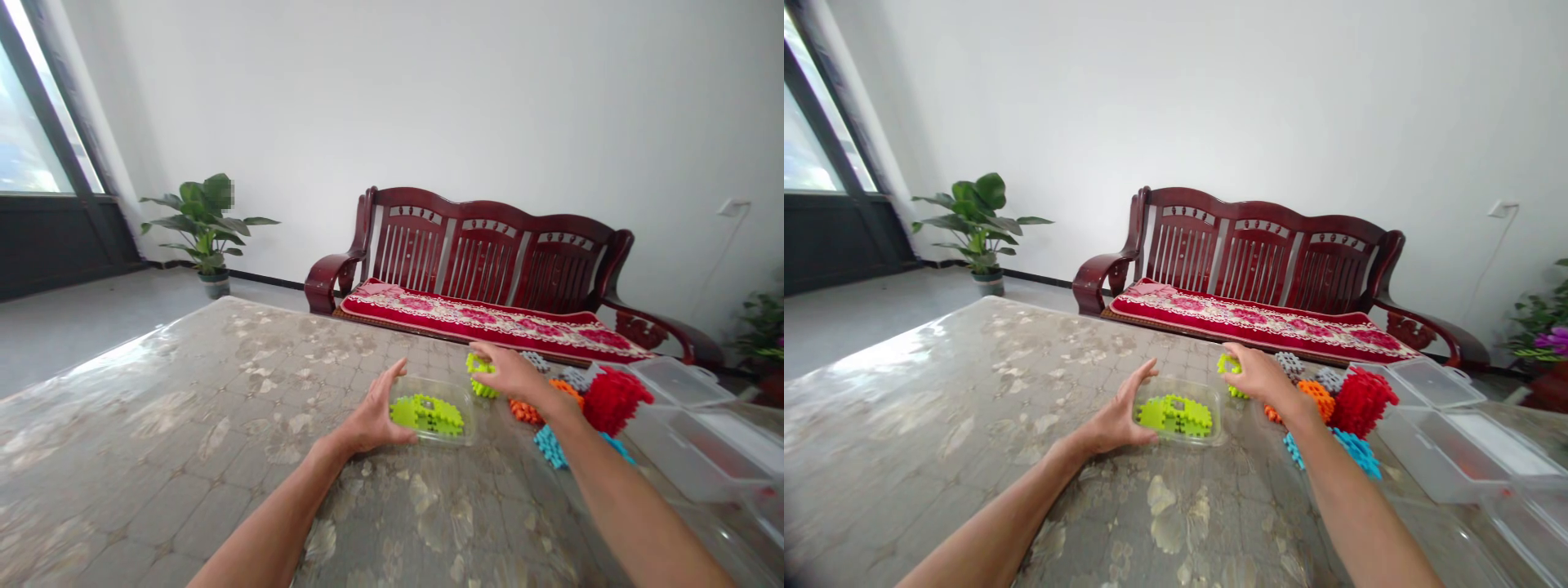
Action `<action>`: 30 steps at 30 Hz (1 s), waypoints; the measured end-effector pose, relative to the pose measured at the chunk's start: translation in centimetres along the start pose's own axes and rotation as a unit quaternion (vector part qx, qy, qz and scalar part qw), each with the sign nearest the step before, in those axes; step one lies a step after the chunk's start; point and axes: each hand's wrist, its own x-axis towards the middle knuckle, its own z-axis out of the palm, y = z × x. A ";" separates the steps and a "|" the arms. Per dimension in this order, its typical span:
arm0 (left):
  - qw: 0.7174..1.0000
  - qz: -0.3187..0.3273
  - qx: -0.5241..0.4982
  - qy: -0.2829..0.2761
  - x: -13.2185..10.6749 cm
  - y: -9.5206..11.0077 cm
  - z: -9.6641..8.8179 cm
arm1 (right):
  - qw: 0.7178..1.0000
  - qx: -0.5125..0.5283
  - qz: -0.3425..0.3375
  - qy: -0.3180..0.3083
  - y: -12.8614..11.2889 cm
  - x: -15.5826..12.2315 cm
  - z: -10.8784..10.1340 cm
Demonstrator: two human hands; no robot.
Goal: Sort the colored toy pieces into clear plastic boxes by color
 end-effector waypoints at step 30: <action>1.000 0.012 0.012 0.010 0.0 -0.3 0.2 | 0.971 0.181 -0.127 -0.093 -5.8 -1.2 3.3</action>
